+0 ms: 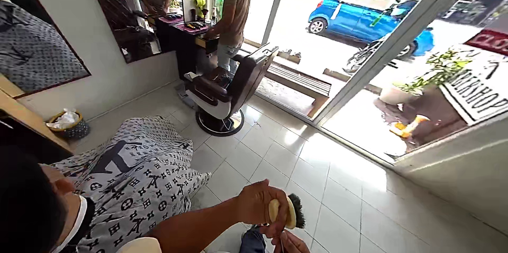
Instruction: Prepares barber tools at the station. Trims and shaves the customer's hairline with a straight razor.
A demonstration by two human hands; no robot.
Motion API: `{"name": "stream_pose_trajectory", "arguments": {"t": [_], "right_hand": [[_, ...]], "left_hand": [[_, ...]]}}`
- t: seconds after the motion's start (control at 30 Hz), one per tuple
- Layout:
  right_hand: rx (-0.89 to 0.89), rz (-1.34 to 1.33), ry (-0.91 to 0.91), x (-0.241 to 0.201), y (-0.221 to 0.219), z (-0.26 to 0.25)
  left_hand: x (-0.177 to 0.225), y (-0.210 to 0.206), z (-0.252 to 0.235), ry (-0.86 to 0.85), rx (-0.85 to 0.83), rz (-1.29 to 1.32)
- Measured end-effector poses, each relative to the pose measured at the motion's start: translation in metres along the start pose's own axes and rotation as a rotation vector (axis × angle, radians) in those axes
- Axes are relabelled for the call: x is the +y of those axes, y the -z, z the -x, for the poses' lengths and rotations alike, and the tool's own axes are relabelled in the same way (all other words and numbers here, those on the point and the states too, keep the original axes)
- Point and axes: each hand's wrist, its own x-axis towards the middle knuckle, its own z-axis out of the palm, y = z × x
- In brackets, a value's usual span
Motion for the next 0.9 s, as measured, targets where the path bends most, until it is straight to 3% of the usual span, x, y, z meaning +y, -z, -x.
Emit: {"name": "stream_pose_trajectory", "arguments": {"t": [0.1, 0.2, 0.27, 0.33, 0.4, 0.47, 0.5, 0.57, 0.6, 0.67, 0.73, 0.83, 0.9], "right_hand": [[-0.131, 0.026, 0.016, -0.02, 0.033, -0.1], [-0.534, -0.242, -0.021, -0.061, 0.067, -0.206], [-0.827, -0.266, -0.134, -0.087, 0.064, -0.279], [-0.952, 0.106, -0.279, -0.102, 0.041, -0.343], [-1.029, 0.628, -0.269, -0.103, 0.007, -0.396], [-1.078, 1.024, -0.012, -0.099, -0.036, -0.436], [-1.072, 1.097, 0.175, -0.097, -0.057, -0.452], [-0.992, 0.918, 0.552, -0.076, -0.09, -0.475], [-0.961, 0.724, 0.584, -0.063, -0.107, -0.483], [-0.966, 0.319, 0.404, -0.048, -0.146, -0.5], [-1.046, 0.114, 0.258, -0.044, -0.183, -0.52], [-1.225, 0.079, 0.207, -0.046, -0.231, -0.553], [-1.282, 0.192, 0.375, -0.051, -0.269, -0.572]], "left_hand": [[0.033, 0.053, -0.008, -0.086, 0.156, -0.266], [0.054, 0.097, -0.011, -0.19, 0.398, -0.421], [0.076, 0.113, -0.007, -0.355, 0.449, -0.455], [0.104, 0.117, -0.002, -0.484, 0.497, -0.589], [0.123, 0.114, 0.006, -0.583, 0.602, -0.71], [0.137, 0.112, 0.018, -0.68, 0.761, -0.788], [0.144, 0.116, 0.022, -0.72, 0.879, -0.814], [0.155, 0.121, 0.028, -0.736, 1.26, -0.835], [0.162, 0.121, 0.032, -0.681, 1.469, -0.857], [0.184, 0.118, 0.044, -0.605, 1.77, -0.896], [0.2, 0.107, 0.062, -0.658, 1.929, -1.032], [0.213, 0.067, 0.085, -0.587, 2.287, -1.463], [0.216, 0.033, 0.103, -0.296, 2.622, -1.843]]}}
